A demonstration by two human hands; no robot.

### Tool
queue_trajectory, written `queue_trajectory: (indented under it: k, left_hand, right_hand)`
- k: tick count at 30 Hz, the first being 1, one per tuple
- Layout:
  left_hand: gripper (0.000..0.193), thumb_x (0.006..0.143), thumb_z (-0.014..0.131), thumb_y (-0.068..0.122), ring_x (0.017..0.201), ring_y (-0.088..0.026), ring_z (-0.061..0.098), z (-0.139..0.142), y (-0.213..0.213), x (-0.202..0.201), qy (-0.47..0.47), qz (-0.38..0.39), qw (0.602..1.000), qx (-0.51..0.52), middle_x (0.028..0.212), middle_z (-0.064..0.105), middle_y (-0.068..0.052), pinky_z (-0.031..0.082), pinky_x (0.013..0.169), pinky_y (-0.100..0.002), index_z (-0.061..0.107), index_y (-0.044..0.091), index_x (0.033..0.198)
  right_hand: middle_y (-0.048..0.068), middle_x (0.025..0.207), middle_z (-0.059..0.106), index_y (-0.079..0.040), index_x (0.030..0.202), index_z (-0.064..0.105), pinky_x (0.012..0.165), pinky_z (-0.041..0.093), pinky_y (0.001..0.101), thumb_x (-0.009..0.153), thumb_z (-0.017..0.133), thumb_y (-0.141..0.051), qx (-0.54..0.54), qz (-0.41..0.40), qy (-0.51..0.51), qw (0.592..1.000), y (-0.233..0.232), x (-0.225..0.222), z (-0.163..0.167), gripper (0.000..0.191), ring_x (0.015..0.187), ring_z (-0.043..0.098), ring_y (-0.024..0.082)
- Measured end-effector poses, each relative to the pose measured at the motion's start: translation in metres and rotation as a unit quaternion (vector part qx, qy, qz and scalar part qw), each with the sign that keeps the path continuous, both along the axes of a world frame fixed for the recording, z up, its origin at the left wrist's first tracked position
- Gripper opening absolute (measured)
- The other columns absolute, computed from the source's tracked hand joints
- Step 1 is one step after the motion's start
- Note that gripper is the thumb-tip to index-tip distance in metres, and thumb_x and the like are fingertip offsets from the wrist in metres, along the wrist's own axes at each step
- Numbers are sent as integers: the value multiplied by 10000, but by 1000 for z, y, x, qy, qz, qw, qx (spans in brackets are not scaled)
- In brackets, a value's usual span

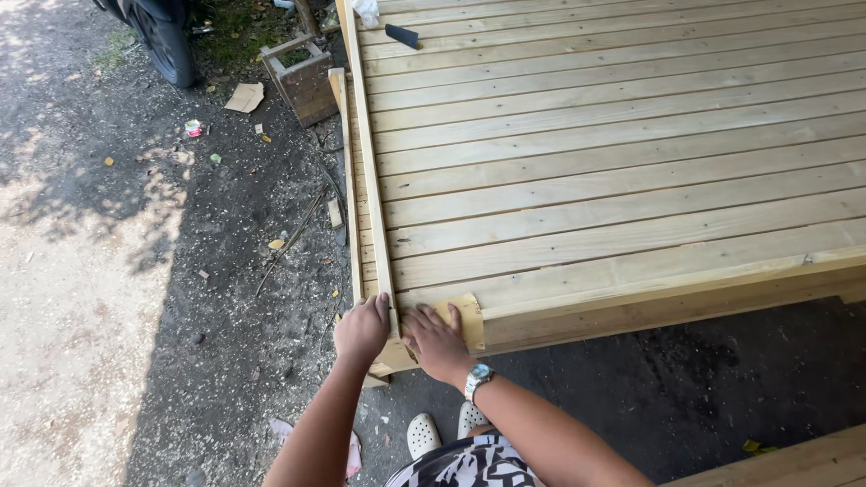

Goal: The person sands the slatted surface and edges of a large wooden frame using a sheet of sandpaper held by hand, moving it back and forth across the planks and along the frame rails while steadying the structure with the other hand.

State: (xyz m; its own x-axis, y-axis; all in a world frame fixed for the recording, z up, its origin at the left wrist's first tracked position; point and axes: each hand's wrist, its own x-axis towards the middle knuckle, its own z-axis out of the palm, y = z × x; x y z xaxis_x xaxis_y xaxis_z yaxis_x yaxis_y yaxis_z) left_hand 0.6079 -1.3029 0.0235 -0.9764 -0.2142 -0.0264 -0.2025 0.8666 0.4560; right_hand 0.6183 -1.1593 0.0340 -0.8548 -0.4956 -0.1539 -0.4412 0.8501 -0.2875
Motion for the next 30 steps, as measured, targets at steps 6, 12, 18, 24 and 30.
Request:
queue_trajectory:
  k: [6,12,18,24,30]
  left_hand:
    - [537,1074,301,463,971,-427,686,1,0,3,-17,2,1000,-3,1047,704,-183,545,844,-548,705,111,1051]
    - [546,1083,292,448,1018,-414,677,-7,-2,-3,-30,-26,998,-38,1098,696,-188,557,867,-520,691,76,1068]
    - [534,1085,309,410,1074,-408,657,-20,-2,-11,4,-47,996,-72,1124,704,-181,537,943,-501,704,54,1040]
    - [483,1016,429,396,1341,-422,475,-24,19,-22,9,-10,990,-139,1443,508,-240,412,1070,-568,591,44,1305]
    - [665,961,504,428,1451,-468,231,-19,102,-60,33,-94,968,-232,1586,216,-287,229,1123,-677,339,121,1527]
  right_hand:
    - [-71,1626,410,-246,1445,506,1273,148,512,1063,353,-347,-13,-18,40,999,68,-14,-5,423,1527,320,135]
    - [-5,1554,453,-207,1366,593,1230,104,556,1034,443,-288,-7,-136,171,976,174,-27,-12,374,1462,348,177]
    - [44,1491,519,-145,1154,680,1223,132,615,937,551,-137,-1,-83,165,983,83,-16,-23,252,1464,390,231]
    - [57,1559,465,-123,1412,557,1205,165,561,1035,432,-296,-69,56,120,989,21,-20,-13,434,1467,393,256]
    - [21,1555,512,-207,1321,634,1218,220,538,1038,481,-215,-100,21,146,984,150,-51,-27,322,1476,402,250]
